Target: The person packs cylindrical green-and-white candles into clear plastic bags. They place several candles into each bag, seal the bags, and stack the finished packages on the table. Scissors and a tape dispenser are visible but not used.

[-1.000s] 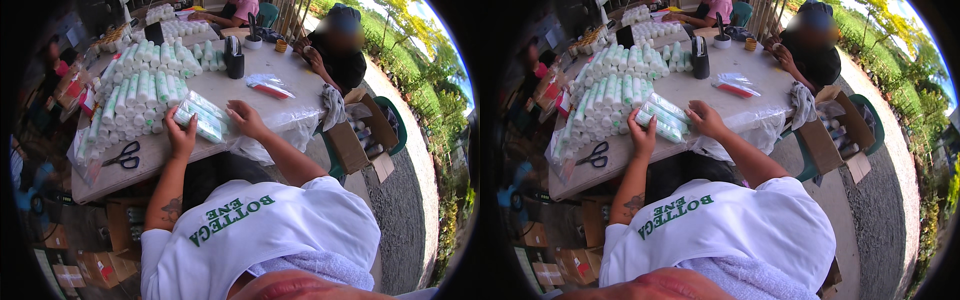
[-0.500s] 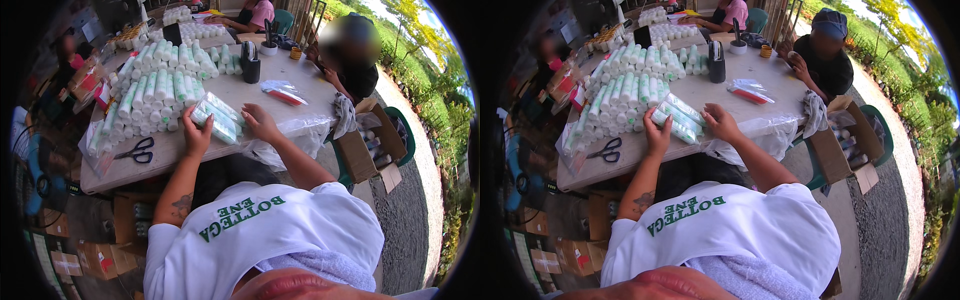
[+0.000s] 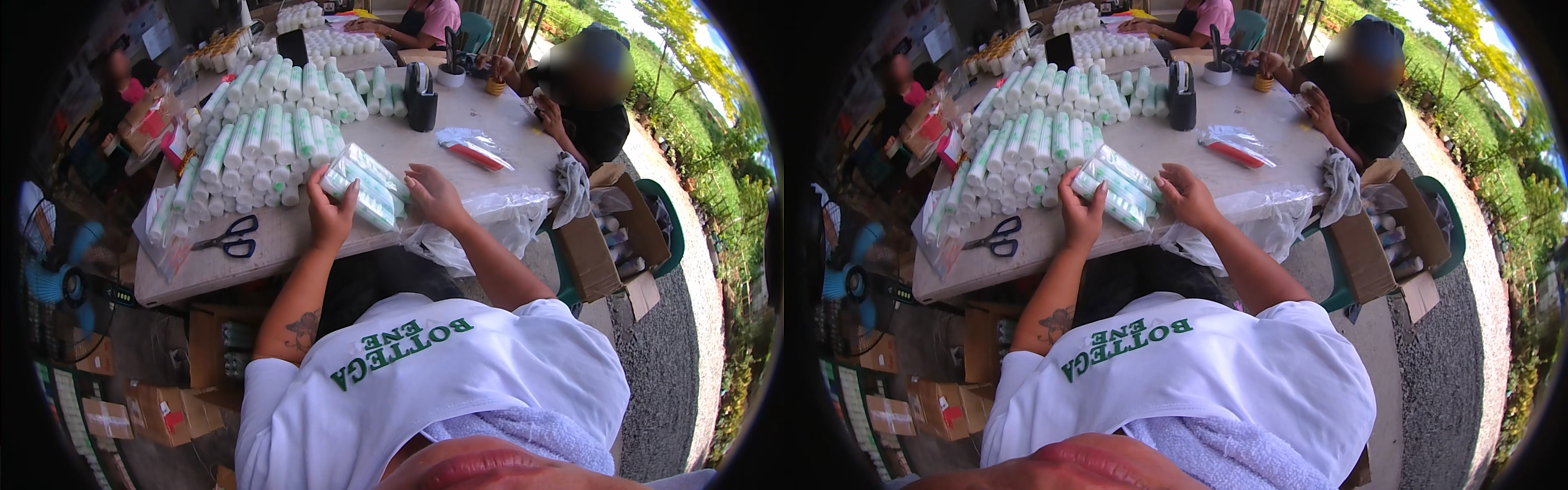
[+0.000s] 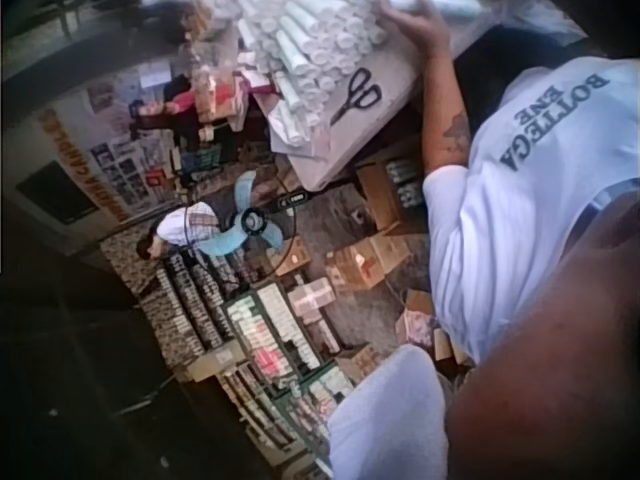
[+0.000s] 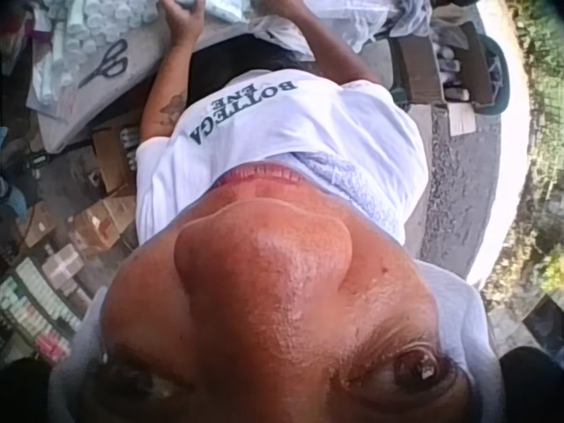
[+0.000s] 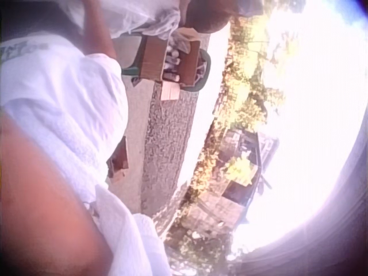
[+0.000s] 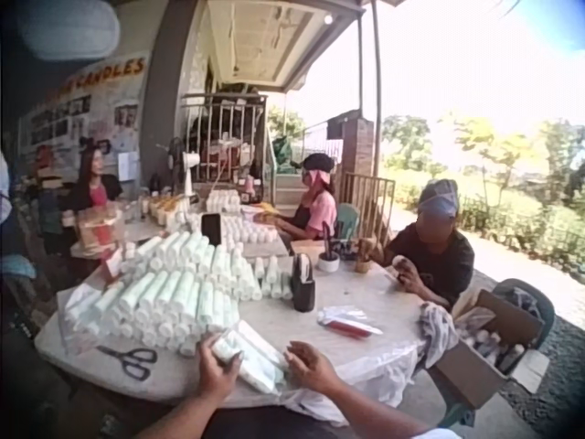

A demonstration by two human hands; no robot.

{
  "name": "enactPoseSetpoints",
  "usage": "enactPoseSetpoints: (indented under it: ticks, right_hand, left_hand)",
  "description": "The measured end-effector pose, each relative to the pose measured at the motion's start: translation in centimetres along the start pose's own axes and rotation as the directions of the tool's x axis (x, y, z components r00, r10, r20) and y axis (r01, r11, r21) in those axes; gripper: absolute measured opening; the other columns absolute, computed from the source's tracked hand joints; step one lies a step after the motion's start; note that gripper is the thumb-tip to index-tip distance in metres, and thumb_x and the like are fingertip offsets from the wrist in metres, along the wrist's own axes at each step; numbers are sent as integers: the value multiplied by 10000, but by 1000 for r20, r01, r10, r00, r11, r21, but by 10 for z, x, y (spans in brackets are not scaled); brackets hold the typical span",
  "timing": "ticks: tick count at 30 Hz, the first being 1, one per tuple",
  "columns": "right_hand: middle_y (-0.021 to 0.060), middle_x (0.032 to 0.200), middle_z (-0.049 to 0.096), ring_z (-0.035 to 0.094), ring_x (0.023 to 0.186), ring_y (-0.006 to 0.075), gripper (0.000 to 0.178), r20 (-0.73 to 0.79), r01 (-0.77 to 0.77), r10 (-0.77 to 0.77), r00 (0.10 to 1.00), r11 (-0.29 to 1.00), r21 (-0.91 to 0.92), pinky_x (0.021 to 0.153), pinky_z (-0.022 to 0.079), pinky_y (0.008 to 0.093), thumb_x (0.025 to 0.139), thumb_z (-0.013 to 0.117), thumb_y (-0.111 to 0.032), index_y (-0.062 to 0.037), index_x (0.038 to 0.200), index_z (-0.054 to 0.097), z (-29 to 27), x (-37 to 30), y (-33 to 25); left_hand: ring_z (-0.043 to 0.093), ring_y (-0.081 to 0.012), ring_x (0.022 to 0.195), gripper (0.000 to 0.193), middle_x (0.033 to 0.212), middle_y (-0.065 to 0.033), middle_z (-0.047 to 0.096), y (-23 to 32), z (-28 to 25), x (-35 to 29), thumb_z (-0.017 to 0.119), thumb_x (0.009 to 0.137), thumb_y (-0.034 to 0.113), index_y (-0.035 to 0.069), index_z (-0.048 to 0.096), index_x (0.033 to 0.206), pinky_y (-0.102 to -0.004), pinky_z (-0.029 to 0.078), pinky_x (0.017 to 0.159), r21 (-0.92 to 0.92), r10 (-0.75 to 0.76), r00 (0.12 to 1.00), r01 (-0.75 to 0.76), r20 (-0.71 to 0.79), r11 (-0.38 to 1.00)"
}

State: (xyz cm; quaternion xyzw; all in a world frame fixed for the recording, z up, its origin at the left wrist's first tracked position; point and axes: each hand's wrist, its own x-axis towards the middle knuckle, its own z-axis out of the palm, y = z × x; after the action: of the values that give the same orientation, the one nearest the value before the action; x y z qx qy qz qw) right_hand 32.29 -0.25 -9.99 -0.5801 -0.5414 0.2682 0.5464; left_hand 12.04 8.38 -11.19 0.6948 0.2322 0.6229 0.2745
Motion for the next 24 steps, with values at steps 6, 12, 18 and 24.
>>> enactPoseSetpoints:
  ticks: [6,12,18,24]
  right_hand:
    - [217,1224,605,590,1150,258,484,5,-6,6,1000,1000,17,961,464,326,942,617,-278,24,1291,473,1,1,2]
    - [213,1213,613,600,1132,253,470,-5,-31,31,1000,999,-8,955,466,324,942,617,-278,19,1283,486,0,-1,-6]
    - [212,1218,611,600,1132,254,471,3,-26,26,1000,1000,11,961,464,325,942,617,-272,17,1289,483,0,-1,-3]
    - [216,1223,607,596,1140,253,470,16,-39,39,999,999,-10,963,463,327,943,616,-264,25,1286,480,0,0,-10]
  left_hand:
    - [594,-231,972,573,1109,-181,561,-4,1,-1,722,853,152,-16,368,1271,-346,497,826,-37,-27,1000,27,0,999]
    - [591,-233,982,578,1117,-178,557,-2,1,-2,723,853,156,-13,362,1271,-347,492,844,-83,-55,998,56,15,995]
    - [582,-230,993,582,1126,-179,551,-3,1,-2,727,848,154,-17,363,1269,-348,489,850,-52,-44,999,44,11,998]
    - [539,-191,1049,550,1182,-139,501,-6,-1,-1,696,875,130,-12,364,1291,-316,471,888,-138,-125,991,131,53,982]
